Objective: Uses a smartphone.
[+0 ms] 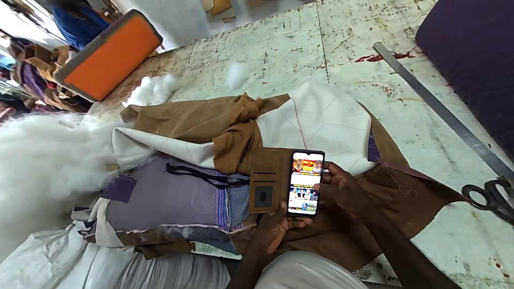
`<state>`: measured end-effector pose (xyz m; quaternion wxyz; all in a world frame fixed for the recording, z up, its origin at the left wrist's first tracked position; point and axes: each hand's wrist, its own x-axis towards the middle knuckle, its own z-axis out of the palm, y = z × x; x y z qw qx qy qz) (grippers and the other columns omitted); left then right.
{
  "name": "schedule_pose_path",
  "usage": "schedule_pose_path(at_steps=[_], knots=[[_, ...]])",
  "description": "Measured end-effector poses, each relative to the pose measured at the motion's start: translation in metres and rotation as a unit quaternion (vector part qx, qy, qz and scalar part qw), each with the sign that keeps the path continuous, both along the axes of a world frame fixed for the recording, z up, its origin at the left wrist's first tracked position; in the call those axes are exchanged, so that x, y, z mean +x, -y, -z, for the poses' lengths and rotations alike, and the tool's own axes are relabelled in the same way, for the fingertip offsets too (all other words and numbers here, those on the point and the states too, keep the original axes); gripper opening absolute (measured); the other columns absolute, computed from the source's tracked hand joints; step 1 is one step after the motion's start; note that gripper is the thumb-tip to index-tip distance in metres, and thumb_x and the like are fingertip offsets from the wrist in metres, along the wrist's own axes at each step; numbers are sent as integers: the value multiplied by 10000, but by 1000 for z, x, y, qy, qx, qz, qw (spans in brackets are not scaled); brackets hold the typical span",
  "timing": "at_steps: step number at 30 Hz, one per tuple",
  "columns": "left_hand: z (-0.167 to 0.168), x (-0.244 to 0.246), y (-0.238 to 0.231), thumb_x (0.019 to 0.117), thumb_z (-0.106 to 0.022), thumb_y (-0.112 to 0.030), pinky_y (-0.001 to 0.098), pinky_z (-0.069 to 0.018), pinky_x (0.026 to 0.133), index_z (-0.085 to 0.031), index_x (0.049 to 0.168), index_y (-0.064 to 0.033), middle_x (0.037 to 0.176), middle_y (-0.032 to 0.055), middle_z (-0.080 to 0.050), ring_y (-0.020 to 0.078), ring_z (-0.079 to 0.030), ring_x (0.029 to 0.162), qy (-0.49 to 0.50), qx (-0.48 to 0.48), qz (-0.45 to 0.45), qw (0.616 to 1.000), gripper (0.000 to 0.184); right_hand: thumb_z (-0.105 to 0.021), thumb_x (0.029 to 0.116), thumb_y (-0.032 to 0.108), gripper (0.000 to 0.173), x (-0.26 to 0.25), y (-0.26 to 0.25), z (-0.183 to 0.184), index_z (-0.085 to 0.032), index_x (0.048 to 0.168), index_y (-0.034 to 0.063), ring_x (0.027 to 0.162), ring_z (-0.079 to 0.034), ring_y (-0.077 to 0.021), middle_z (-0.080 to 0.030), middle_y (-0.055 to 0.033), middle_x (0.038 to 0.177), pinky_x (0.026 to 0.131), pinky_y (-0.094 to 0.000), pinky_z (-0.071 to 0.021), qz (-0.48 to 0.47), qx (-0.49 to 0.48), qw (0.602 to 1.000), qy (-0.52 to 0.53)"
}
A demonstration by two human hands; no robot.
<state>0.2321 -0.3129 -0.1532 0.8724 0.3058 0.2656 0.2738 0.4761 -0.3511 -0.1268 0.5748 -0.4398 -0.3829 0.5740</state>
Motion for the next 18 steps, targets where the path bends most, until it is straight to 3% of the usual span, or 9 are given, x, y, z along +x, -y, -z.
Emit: schedule_pose_path(at_steps=[18], knots=[[1, -1, -2, 1096, -429, -219, 484, -584, 951, -501, 1375, 74, 1197, 316, -667, 386, -719, 1029, -7, 1, 15, 1000, 410, -594, 938, -46, 490, 0, 1, 0, -493, 1402, 74, 938, -740, -270, -729, -153, 1136, 804, -387, -636, 0, 8, 1000, 7]])
